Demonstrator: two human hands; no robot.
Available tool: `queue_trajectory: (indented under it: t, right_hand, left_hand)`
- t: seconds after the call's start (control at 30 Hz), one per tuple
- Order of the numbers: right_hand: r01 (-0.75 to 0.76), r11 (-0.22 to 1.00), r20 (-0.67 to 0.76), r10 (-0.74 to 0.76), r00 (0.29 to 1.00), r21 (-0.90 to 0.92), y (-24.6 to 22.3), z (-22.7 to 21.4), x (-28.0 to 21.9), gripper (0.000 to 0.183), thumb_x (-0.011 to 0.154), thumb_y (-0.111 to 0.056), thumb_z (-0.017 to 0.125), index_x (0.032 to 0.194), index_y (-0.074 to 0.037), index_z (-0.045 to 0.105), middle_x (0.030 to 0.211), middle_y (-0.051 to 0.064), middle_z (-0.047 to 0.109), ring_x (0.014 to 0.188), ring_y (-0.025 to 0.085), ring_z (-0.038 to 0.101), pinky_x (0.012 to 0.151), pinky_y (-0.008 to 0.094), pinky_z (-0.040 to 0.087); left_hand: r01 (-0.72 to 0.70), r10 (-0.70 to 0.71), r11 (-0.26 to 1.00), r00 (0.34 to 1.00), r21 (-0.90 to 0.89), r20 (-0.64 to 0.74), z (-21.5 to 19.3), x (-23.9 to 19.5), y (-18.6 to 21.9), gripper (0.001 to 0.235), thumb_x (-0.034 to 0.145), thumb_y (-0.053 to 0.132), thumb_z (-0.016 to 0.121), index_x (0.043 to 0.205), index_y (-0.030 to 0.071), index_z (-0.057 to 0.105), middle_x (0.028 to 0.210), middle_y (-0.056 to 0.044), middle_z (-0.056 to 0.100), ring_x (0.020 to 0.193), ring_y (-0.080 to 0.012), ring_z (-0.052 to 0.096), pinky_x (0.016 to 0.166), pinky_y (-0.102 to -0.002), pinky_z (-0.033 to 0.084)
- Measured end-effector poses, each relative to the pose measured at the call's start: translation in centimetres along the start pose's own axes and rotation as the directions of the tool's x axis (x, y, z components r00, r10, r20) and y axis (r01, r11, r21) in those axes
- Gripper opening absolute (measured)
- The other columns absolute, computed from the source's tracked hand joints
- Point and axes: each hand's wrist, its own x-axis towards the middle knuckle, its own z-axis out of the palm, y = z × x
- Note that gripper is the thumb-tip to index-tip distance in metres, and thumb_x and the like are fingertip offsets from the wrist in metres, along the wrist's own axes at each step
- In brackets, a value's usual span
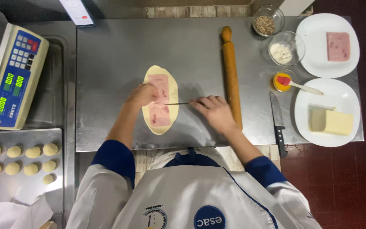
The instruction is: The person rolls a dough ball into a flat oval using a rolling pin. They place a slice of pastrami on the dough, cut it into strips, and then cut a block of cheese into small cubes, placing them on top of the pastrami.
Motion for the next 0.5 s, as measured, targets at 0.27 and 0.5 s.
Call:
queue_trajectory:
  t: [0.27,0.5]
  right_hand:
    - [-0.003,0.999,-0.003,0.003,1.0,0.054,-4.7,6.7,1.6,0.024,0.104,-0.026,0.051,0.116,-0.028,0.071,0.098,-0.003,0.062,0.087,0.017,0.06,0.075,0.033,0.043]
    - [-0.015,1.0,0.058,0.014,0.998,0.025,-5.3,8.5,1.6,0.027,0.103,-0.023,0.049,0.118,-0.031,0.071,0.098,-0.003,0.062,0.087,0.018,0.06,0.075,0.033,0.043]
  left_hand:
    - [-0.076,0.078,0.989,0.997,-0.13,0.008,-0.1,-0.3,-0.3,0.02,0.085,0.032,0.076,0.105,0.033,0.079,0.115,-0.007,0.076,0.119,-0.0353,0.068,0.097,-0.049,0.057]
    - [-0.099,0.1,0.982,0.995,-0.16,0.001,-1.2,-1.3,0.2,0.018,0.084,0.03,0.075,0.101,0.033,0.079,0.111,-0.002,0.077,0.114,-0.0326,0.07,0.095,-0.046,0.057]
